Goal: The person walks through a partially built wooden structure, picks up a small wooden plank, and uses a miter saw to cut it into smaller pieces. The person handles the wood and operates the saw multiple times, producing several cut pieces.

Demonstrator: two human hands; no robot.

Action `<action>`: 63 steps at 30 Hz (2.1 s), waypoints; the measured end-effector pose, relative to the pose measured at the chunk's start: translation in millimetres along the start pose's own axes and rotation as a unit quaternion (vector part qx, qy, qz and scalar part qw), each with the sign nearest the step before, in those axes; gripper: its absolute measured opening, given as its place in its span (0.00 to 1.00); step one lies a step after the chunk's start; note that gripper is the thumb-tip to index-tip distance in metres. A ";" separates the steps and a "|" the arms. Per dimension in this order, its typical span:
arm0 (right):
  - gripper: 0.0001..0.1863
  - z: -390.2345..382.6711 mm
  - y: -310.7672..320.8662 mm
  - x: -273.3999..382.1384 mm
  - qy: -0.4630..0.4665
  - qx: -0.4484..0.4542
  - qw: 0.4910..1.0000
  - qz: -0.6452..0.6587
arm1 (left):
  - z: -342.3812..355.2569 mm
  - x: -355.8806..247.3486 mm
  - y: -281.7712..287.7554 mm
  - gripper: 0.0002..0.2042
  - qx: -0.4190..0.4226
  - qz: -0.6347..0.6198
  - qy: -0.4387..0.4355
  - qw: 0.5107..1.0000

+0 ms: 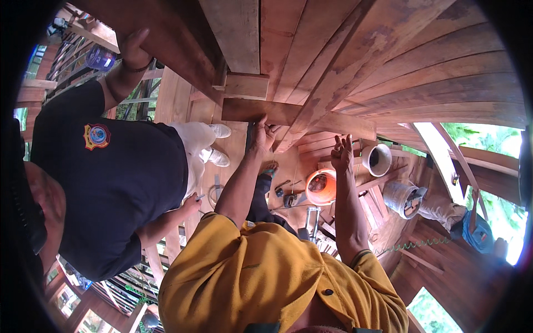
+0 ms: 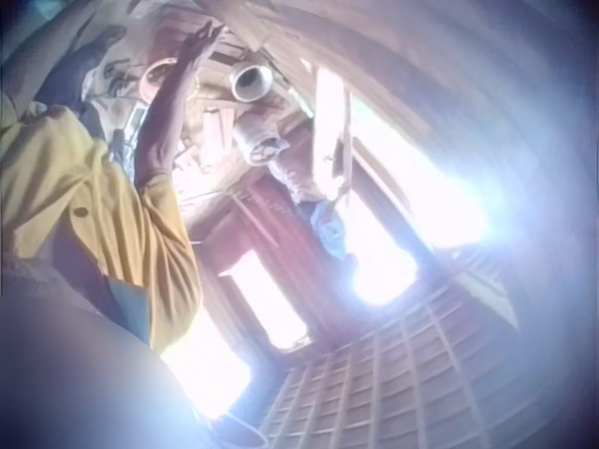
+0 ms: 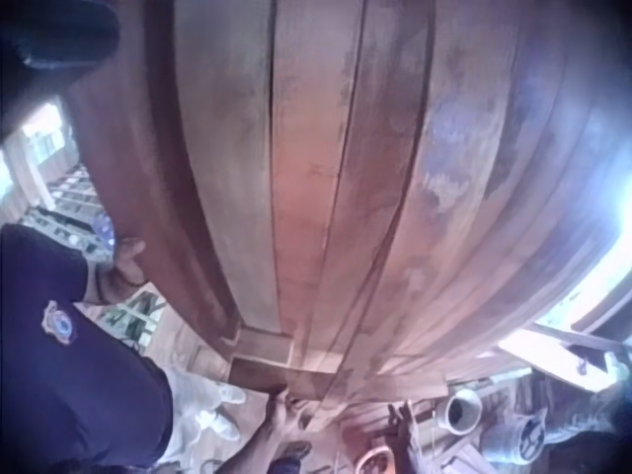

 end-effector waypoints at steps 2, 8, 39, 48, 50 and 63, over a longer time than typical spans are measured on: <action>0.18 2.2 -16.8 -7.8 -0.028 0.024 0.999 0.029 | -2.1 -4.3 -0.9 0.17 -0.016 0.005 0.005 1.000; 0.07 30.6 -13.4 -11.9 -0.039 0.019 0.996 0.079 | -8.5 -11.8 -20.9 0.16 0.001 0.034 0.029 0.999; 0.07 6.1 -15.8 -10.8 -0.054 0.020 0.991 0.125 | 4.2 -77.2 23.1 0.23 -0.038 -0.107 -0.103 0.988; 0.19 -93.6 -100.1 -6.3 0.381 0.101 0.873 -0.288 | 14.8 -82.6 29.7 0.23 -0.036 -0.146 -0.093 0.984; 0.24 -135.6 -182.5 -3.0 0.425 0.174 0.809 -0.366 | 9.7 -80.1 48.5 0.23 -0.054 -0.142 -0.082 0.985; 0.21 -125.9 -178.6 55.2 0.315 0.326 0.797 -0.399 | 20.5 -70.2 48.8 0.26 0.011 -0.160 -0.089 0.983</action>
Point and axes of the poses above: each hand's wrist, its own z-axis towards the middle knuckle, its own y-axis out of the back of the hand, x = y × z, the point moved 4 cm from there along z, towards the middle knuckle, and after that the axes turned 7 degrees about z, right-handed, at the moved point
